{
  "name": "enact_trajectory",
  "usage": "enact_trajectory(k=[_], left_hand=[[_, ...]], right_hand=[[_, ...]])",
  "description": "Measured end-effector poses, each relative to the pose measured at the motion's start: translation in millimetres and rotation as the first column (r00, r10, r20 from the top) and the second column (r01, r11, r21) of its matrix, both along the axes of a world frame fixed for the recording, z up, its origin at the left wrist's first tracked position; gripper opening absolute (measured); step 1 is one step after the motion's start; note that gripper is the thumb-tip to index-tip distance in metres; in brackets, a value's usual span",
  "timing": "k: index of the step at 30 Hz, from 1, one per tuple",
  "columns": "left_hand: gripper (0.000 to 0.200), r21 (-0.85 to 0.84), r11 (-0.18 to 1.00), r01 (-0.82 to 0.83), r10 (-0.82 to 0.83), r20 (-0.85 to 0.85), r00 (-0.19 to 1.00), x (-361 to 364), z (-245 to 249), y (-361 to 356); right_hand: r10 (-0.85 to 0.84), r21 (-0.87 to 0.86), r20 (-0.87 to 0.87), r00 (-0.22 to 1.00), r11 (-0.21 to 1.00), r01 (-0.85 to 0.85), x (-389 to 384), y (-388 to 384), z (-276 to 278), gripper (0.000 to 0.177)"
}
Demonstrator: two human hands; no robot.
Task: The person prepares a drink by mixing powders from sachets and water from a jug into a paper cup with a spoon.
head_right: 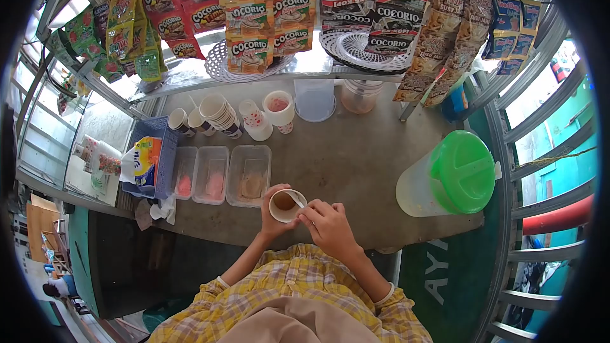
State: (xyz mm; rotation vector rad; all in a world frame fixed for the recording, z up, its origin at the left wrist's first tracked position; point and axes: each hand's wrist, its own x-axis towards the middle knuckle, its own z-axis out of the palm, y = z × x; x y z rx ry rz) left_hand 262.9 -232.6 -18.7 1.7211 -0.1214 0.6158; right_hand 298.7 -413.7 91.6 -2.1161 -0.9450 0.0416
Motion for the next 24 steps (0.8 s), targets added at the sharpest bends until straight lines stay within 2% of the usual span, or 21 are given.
enact_trajectory(k=[5,7,11,14,16,19,22,24], left_hand=[[0.08,-0.023,1.0,-0.006,0.009,0.108,0.994,6.9,9.5,0.6],[0.08,0.008,1.0,-0.024,0.023,0.108,0.994,7.5,11.3,1.4],[0.08,0.039,0.999,-0.022,0.018,0.106,0.994,7.8,13.5,1.3],[0.077,0.217,0.973,-0.083,0.064,0.097,0.993,7.3,24.0,-0.9],[0.075,0.258,0.963,-0.072,0.058,0.06,0.996,6.0,21.0,-1.4],[0.073,0.301,0.951,-0.075,0.074,0.015,0.997,4.1,19.6,-4.6],[0.071,0.372,0.925,-0.08,0.082,0.01,0.997,3.7,23.1,-4.4],[0.069,0.405,0.912,-0.068,0.075,-0.003,0.997,3.3,23.3,-4.2]], right_hand=[[0.033,0.007,-0.045,0.998,0.999,-0.033,-0.4,-0.4,1.3,0.013],[-0.009,0.046,-0.002,1.0,0.999,0.009,-0.8,0.4,0.1,0.013],[-0.001,0.035,-0.03,1.0,0.999,0.002,1.0,-1.9,1.4,0.014],[-0.03,0.056,-0.061,0.998,0.998,0.033,-0.3,-0.5,-1.7,0.015],[-0.069,0.031,-0.018,0.997,0.997,0.069,0.4,0.4,-6.6,0.016],[0.007,0.081,-0.203,0.979,0.997,0.01,1.9,-1.6,-14.6,0.018],[-0.08,0.045,-0.061,0.995,0.996,0.082,1.3,-0.1,-17.7,0.02],[-0.017,0.044,-0.18,0.983,0.999,0.025,4.4,-3.3,-17.7,0.021]])
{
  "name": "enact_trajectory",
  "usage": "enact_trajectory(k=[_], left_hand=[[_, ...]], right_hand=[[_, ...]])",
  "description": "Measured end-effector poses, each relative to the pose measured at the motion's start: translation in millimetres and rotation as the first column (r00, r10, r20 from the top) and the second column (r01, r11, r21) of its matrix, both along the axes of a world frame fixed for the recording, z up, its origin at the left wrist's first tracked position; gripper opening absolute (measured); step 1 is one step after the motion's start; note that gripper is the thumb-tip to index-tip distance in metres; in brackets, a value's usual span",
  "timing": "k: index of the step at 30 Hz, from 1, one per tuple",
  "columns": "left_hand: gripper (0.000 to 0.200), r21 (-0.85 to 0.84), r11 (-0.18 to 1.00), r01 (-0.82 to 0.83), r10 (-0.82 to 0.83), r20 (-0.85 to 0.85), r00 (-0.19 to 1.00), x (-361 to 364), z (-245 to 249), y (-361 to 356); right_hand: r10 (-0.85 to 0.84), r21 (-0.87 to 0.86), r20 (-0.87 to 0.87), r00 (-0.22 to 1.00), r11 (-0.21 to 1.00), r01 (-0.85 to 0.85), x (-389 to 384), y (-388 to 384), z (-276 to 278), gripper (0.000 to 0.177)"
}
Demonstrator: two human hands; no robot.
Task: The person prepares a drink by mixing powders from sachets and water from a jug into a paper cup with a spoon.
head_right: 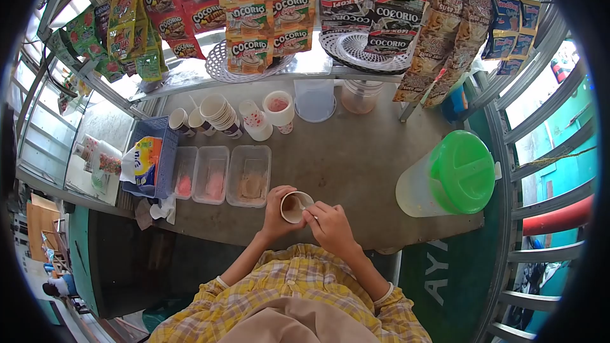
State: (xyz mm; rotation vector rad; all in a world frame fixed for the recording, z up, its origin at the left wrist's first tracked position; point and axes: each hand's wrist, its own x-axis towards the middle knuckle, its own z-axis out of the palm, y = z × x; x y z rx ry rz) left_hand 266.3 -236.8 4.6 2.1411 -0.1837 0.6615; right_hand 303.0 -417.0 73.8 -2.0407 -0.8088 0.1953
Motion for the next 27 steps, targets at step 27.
enact_trajectory(k=[27], left_hand=[[0.07,0.014,0.998,0.054,-0.051,-0.146,0.988,-3.0,-7.8,-2.1]], right_hand=[[0.024,-0.051,-0.01,1.0,0.998,-0.024,1.0,-1.4,-11.6,0.019]])
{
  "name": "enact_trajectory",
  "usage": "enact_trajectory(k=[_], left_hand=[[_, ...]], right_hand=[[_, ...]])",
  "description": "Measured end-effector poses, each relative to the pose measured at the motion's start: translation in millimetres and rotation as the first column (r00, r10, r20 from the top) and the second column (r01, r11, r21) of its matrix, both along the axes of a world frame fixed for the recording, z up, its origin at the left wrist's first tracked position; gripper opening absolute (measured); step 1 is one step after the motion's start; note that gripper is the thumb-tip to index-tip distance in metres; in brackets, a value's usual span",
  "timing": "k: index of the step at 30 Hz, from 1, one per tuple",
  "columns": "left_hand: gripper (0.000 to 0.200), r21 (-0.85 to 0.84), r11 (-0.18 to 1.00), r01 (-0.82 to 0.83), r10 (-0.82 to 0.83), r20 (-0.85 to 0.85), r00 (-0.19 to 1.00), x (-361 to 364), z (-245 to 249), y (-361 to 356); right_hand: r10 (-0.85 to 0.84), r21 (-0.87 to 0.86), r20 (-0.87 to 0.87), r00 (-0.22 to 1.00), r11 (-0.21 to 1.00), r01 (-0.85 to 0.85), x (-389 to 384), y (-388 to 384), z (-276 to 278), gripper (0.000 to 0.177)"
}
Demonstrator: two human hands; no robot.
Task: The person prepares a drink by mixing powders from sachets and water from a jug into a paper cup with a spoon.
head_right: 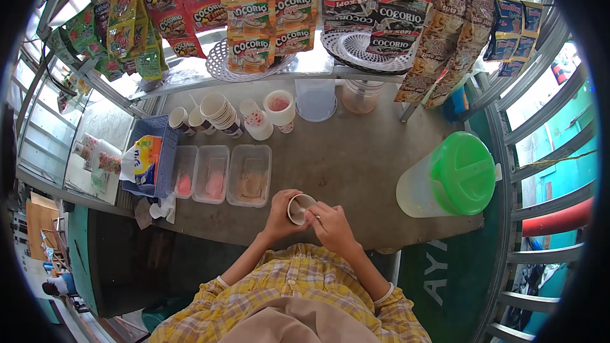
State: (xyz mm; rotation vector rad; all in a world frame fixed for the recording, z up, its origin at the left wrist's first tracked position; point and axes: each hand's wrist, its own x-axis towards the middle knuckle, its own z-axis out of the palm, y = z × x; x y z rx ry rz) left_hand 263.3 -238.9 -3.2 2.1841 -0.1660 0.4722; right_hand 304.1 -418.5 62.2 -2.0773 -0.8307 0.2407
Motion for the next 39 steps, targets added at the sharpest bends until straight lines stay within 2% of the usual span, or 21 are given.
enact_trajectory(k=[1,4,7,10,11,14,16,19,22,24,26,27,28,31,34,37,39], left_hand=[[0.07,0.005,1.0,-0.001,0.001,-0.007,1.0,-0.1,1.1,0.1],[0.07,0.017,1.0,-0.003,0.003,-0.011,1.0,0.3,0.6,0.8],[0.07,0.02,1.0,-0.009,0.009,-0.004,1.0,1.5,1.0,2.0],[0.071,-0.004,1.0,-0.018,0.018,-0.002,1.0,1.3,1.9,1.0],[0.071,-0.013,1.0,-0.023,0.023,0.0,1.0,1.3,2.1,1.2],[0.073,-0.09,0.996,-0.026,0.026,0.0,1.0,1.5,-1.5,3.0],[0.074,-0.213,0.977,-0.008,0.002,-0.031,1.0,1.1,-7.7,3.8],[0.077,-0.385,0.923,-0.001,-0.053,-0.127,0.99,-3.4,-1.8,2.7],[0.078,-0.488,0.873,-0.012,-0.084,-0.174,0.981,-10.2,2.4,-1.3],[0.079,-0.531,0.847,-0.003,-0.107,-0.175,0.979,-14.0,-3.4,-4.4],[0.078,-0.664,0.746,-0.044,-0.109,-0.186,0.977,-16.9,-11.6,-11.3],[0.078,-0.725,0.686,-0.064,-0.116,-0.195,0.974,-19.1,-15.7,-13.5],[0.075,-0.707,0.702,-0.081,-0.108,-0.219,0.97,-19.9,-19.8,-13.8],[0.072,-0.842,0.505,-0.192,-0.109,-0.283,0.953,-21.7,-23.6,-19.7],[0.072,-0.801,0.58,-0.152,-0.085,-0.245,0.966,-21.8,-24.8,-21.3],[0.073,-0.862,0.491,-0.13,-0.139,-0.225,0.965,-20.5,-24.6,-26.0],[0.075,-0.838,0.527,-0.138,-0.139,-0.246,0.959,-21.2,-26.4,-27.8]], right_hand=[[-0.036,0.011,0.025,0.999,0.999,0.035,-0.9,0.6,-1.0,0.018],[0.047,-0.057,0.013,0.999,0.997,-0.046,2.9,-2.9,1.5,0.018],[0.021,0.046,-0.092,0.996,0.999,-0.017,2.9,-3.2,3.5,0.019],[-0.002,-0.094,0.016,1.0,0.996,0.003,1.9,-4.4,4.0,0.02],[0.012,-0.058,-0.014,1.0,0.998,-0.013,1.7,-5.2,4.2,0.019],[0.045,0.037,-0.076,0.996,0.998,-0.042,1.4,-4.0,6.1,0.018],[0.043,0.07,-0.087,0.995,0.997,-0.037,1.2,-1.9,10.0,0.02],[-0.04,0.193,-0.26,0.965,0.977,0.093,1.3,2.5,8.0,0.036],[-0.084,0.258,-0.279,0.957,0.953,0.159,3.0,1.5,14.5,0.049],[-0.114,0.301,-0.224,0.968,0.937,0.18,3.6,-3.1,9.2,0.051],[-0.167,0.354,-0.232,0.958,0.903,0.243,3.6,-9.1,1.1,0.049],[-0.201,0.379,-0.272,0.941,0.876,0.297,1.9,-13.2,-4.1,0.047],[-0.235,0.399,-0.314,0.92,0.847,0.352,-0.2,-17.4,-7.2,0.045],[-0.371,0.531,-0.473,0.8,0.604,0.594,-8.3,-29.4,-8.2,0.04],[-0.498,0.459,-0.64,0.585,0.363,0.811,-11.7,-56.1,-20.9,0.036],[-0.479,0.424,-0.756,0.445,0.159,0.892,-19.2,-82.8,-25.6,0.037],[-0.551,0.433,-0.738,0.389,0.055,0.9,-23.8,-102.0,-29.2,0.038]])
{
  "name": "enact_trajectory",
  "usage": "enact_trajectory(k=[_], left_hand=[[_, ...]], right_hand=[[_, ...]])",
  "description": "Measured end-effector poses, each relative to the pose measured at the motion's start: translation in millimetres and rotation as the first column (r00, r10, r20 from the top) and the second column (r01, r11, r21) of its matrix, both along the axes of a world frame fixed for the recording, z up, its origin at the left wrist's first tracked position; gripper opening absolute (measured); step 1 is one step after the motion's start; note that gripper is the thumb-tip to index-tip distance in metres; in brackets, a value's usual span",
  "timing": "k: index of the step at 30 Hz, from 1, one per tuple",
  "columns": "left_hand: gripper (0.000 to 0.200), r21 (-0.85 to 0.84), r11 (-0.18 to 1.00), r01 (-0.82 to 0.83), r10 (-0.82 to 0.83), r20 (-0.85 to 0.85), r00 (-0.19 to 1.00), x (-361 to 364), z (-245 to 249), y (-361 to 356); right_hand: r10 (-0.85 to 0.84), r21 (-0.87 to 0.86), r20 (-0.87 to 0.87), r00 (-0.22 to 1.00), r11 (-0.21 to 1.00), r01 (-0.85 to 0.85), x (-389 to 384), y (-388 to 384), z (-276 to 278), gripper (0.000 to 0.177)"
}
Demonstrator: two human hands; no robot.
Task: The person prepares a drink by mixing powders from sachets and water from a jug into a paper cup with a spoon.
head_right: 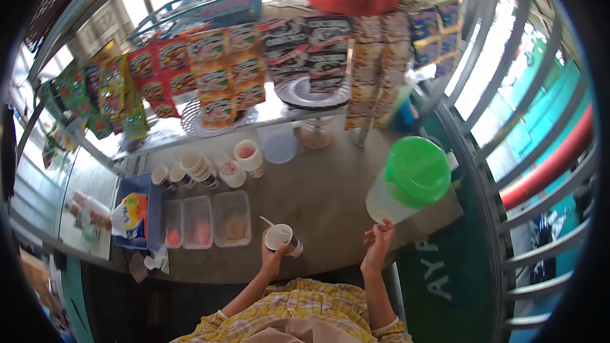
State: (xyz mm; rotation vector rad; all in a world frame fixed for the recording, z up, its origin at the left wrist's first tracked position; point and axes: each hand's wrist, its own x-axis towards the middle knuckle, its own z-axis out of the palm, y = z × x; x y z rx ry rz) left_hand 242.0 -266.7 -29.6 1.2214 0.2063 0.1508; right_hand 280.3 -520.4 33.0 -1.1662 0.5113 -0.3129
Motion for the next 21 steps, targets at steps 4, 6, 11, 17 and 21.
enact_trajectory(k=[4,6,11,17,21], left_hand=[[0.078,0.003,1.0,-0.01,0.01,0.03,0.999,0.7,-1.0,-5.1],[0.081,-0.028,0.999,-0.038,0.039,0.055,0.998,-3.0,-2.5,-4.8],[0.091,0.148,0.986,-0.075,0.043,0.212,0.976,-29.7,-6.5,-1.7],[0.094,0.058,0.994,-0.09,0.081,0.147,0.986,-54.0,-7.6,0.4],[0.094,0.079,0.988,-0.13,0.116,0.167,0.979,-69.8,0.6,13.6]], right_hand=[[-0.315,-0.105,0.012,0.949,0.943,0.315,4.6,-46.9,0.4,0.04],[-0.372,-0.184,0.076,0.925,0.906,0.38,13.4,-76.1,-0.7,0.041],[-0.294,-0.296,0.144,0.945,0.898,0.325,51.5,-132.4,18.2,0.051],[0.042,-0.573,0.236,0.971,0.813,0.104,121.4,-184.0,26.4,0.074],[0.597,-0.087,0.421,0.683,0.776,-0.625,148.9,-184.6,51.4,0.083]])
